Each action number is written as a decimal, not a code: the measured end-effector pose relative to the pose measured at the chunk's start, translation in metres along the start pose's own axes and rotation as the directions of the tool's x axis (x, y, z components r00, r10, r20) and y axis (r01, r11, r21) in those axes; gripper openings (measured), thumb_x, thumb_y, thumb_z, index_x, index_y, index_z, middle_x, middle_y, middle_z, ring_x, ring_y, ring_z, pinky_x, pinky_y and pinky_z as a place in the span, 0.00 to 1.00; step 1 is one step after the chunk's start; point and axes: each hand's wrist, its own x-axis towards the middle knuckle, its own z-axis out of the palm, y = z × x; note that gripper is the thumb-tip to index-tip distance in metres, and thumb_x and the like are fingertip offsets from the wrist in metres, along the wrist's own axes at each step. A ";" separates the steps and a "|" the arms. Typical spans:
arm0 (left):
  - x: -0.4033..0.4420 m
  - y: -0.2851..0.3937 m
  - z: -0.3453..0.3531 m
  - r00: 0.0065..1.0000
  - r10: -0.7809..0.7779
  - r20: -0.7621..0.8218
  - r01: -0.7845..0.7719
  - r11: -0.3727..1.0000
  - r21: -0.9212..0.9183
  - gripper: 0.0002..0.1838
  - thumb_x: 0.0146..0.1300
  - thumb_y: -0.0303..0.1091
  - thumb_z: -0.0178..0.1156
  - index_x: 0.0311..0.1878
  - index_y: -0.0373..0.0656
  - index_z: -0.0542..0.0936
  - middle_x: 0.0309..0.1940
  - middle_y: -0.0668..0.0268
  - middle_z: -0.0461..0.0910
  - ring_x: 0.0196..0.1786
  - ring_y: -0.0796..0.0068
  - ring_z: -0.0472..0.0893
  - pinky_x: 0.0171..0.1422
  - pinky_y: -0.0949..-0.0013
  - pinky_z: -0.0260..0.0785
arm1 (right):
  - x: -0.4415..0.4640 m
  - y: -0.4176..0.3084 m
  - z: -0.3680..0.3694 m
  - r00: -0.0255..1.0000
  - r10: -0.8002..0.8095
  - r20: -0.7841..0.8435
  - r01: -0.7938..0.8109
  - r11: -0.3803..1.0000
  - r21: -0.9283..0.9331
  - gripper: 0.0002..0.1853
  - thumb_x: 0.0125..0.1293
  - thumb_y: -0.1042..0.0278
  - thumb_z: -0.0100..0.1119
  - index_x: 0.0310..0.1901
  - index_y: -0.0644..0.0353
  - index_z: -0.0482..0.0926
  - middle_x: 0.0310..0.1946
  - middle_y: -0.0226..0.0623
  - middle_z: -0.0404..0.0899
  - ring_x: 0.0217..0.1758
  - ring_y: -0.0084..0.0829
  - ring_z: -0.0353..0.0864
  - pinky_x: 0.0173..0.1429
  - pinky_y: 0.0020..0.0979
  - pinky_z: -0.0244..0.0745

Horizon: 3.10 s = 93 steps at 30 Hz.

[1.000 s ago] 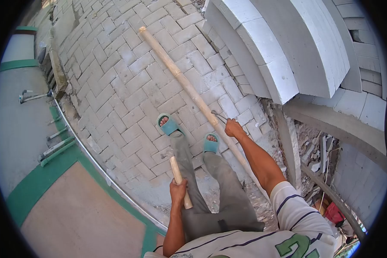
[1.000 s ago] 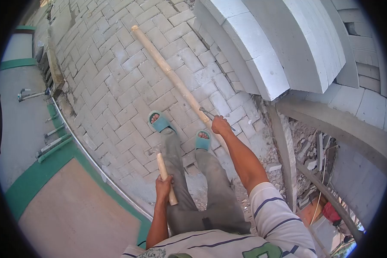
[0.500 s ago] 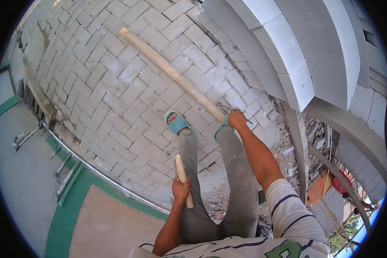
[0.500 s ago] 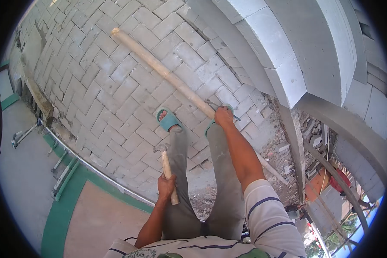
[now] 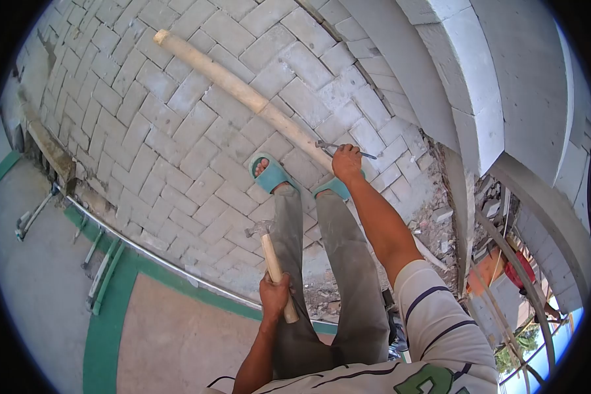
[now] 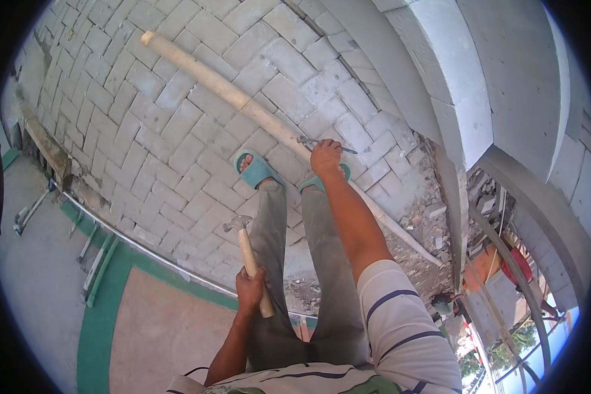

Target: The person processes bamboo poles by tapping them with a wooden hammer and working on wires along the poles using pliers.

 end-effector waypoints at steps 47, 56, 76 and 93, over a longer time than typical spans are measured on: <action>-0.054 0.033 0.082 1.000 0.008 0.019 0.001 0.893 -0.451 0.10 0.56 0.32 0.64 0.34 0.37 0.74 0.20 0.67 0.74 0.17 0.75 0.74 0.20 0.72 0.68 | -0.196 0.149 -0.214 0.852 -0.475 0.219 0.258 0.746 0.615 0.24 0.62 0.61 0.50 0.57 0.65 0.67 0.47 0.59 0.76 0.51 0.55 0.76 0.55 0.44 0.69; -0.054 0.125 0.081 0.968 0.250 0.009 -0.181 0.726 -0.664 0.15 0.55 0.34 0.70 0.34 0.41 0.72 0.21 0.69 0.73 0.16 0.79 0.71 0.18 0.74 0.63 | -0.317 0.111 -0.241 0.848 -0.527 0.049 0.439 0.752 0.492 0.20 0.64 0.65 0.49 0.56 0.66 0.67 0.49 0.57 0.73 0.51 0.57 0.73 0.54 0.46 0.68; 0.053 0.188 -0.114 0.996 0.087 -0.019 -0.088 0.942 -0.323 0.10 0.56 0.30 0.63 0.37 0.38 0.73 0.25 0.69 0.74 0.23 0.80 0.73 0.27 0.74 0.67 | 0.087 -0.107 -0.279 0.872 -0.470 -0.136 0.319 0.757 -0.571 0.16 0.64 0.68 0.43 0.49 0.62 0.76 0.48 0.44 0.72 0.53 0.41 0.68 0.60 0.55 0.52; 0.068 0.209 -0.131 0.998 0.048 -0.039 -0.058 0.946 -0.320 0.10 0.56 0.30 0.65 0.34 0.37 0.74 0.24 0.70 0.75 0.26 0.81 0.73 0.30 0.74 0.67 | 0.251 -0.203 -0.302 0.931 -0.366 -0.005 0.236 0.610 -0.757 0.21 0.69 0.64 0.38 0.58 0.60 0.72 0.58 0.44 0.68 0.63 0.43 0.61 0.64 0.60 0.46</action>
